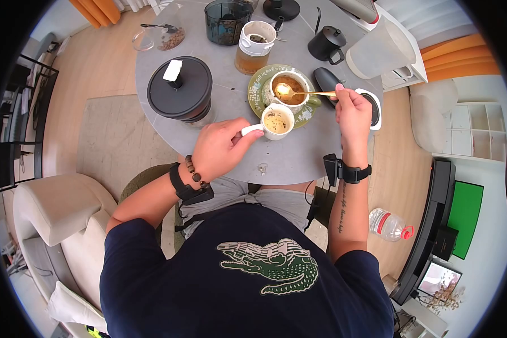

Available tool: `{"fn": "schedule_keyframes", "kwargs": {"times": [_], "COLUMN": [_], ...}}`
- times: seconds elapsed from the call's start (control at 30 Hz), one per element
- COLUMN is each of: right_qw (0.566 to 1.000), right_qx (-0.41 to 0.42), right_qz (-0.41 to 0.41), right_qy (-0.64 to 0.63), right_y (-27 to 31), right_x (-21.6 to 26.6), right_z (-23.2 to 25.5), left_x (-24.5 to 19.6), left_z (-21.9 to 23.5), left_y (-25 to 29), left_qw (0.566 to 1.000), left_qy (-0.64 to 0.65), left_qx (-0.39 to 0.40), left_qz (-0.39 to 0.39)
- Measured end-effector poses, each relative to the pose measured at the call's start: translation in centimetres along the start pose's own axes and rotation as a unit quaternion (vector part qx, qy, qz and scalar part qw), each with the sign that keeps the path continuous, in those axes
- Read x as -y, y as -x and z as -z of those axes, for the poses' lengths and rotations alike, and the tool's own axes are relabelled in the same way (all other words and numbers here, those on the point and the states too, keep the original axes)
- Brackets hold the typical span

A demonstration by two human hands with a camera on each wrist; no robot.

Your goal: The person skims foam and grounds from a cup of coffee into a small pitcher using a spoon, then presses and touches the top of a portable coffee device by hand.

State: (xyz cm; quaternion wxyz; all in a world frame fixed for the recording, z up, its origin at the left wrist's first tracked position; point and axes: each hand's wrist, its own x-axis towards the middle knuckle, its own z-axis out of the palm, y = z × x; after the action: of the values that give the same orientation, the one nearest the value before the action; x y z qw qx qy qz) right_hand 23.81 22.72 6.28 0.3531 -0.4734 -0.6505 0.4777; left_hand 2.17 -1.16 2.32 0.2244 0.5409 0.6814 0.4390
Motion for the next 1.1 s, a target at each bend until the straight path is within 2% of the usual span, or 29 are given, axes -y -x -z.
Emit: {"fn": "schedule_keyframes", "kwargs": {"times": [0.37,0.67,0.77,0.83,0.87,0.93,0.97,1.03,1.1], "right_qw": [0.999,0.999,0.999,0.993,0.993,0.967,0.967,0.933,0.930], "right_qx": [-0.013,-0.010,0.004,-0.006,-0.006,-0.023,-0.023,-0.042,-0.023], "right_qz": [-0.030,0.013,0.044,0.113,0.112,0.211,0.211,0.312,0.310], "right_qy": [-0.016,-0.032,-0.008,0.045,0.045,0.140,0.140,0.173,0.197], "right_y": [0.4,2.6,3.9,5.2,5.8,6.8,7.1,7.5,8.0], "right_x": [1.6,3.5,3.8,4.3,4.6,5.1,5.3,5.6,6.2], "right_z": [0.7,1.7,2.0,1.6,1.5,1.4,1.3,1.3,1.3], "left_x": [0.1,0.1,0.2,0.0,0.0,0.2,0.2,0.2,0.3], "left_z": [0.0,-0.1,-0.1,0.0,-0.1,-0.1,-0.1,-0.2,-0.3], "left_y": [0.0,0.0,0.1,0.1,0.1,0.1,0.1,0.1,0.1], "left_qw": [1.000,1.000,1.000,1.000,1.000,1.000,1.000,1.000,1.000], "left_qy": [0.001,-0.001,-0.005,-0.004,-0.004,-0.005,-0.005,0.000,-0.001], "left_qx": [-0.002,-0.005,-0.004,-0.002,-0.001,0.000,0.001,-0.005,-0.005], "left_qz": [-0.004,-0.010,-0.007,-0.001,-0.001,-0.001,0.000,-0.003,-0.002]}}
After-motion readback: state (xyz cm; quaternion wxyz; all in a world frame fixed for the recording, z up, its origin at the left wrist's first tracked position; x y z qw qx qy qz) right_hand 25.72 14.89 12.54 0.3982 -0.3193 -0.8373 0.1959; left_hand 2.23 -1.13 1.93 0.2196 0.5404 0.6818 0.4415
